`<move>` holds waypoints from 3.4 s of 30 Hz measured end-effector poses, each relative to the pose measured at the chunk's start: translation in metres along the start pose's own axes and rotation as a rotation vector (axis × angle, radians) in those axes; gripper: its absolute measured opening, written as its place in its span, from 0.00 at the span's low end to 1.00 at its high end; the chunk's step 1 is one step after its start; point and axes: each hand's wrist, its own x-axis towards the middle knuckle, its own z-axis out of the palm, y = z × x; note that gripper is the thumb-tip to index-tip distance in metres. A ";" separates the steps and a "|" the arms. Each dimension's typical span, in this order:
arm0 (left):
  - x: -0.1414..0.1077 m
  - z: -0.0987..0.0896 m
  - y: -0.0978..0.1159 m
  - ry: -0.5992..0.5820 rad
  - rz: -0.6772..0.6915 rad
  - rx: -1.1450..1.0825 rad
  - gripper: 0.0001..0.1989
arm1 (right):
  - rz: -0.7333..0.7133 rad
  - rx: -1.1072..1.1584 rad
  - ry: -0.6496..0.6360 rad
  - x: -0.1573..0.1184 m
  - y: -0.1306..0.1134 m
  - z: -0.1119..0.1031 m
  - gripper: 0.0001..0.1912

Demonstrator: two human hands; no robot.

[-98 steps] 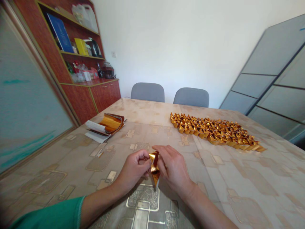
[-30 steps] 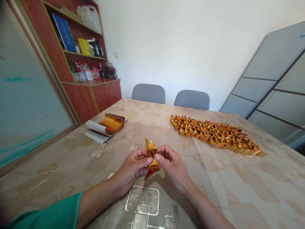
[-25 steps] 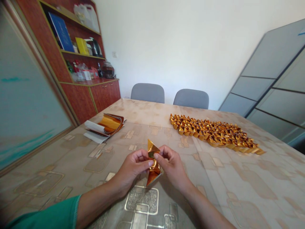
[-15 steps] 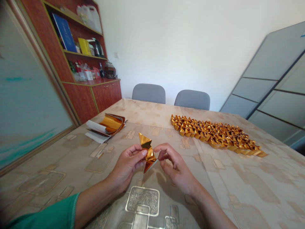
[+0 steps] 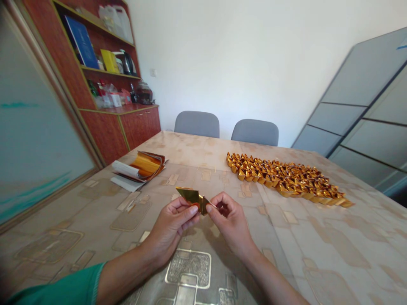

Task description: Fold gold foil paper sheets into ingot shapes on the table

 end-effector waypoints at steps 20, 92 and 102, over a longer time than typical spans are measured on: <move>0.002 -0.001 -0.009 0.046 -0.002 -0.039 0.19 | -0.026 -0.067 0.019 -0.002 0.005 0.008 0.06; 0.003 0.000 -0.007 0.042 0.019 -0.015 0.17 | -0.025 -0.201 0.002 0.001 0.002 0.000 0.10; 0.001 0.002 -0.006 0.031 0.033 -0.009 0.17 | -0.015 -0.167 0.053 -0.003 0.001 0.007 0.10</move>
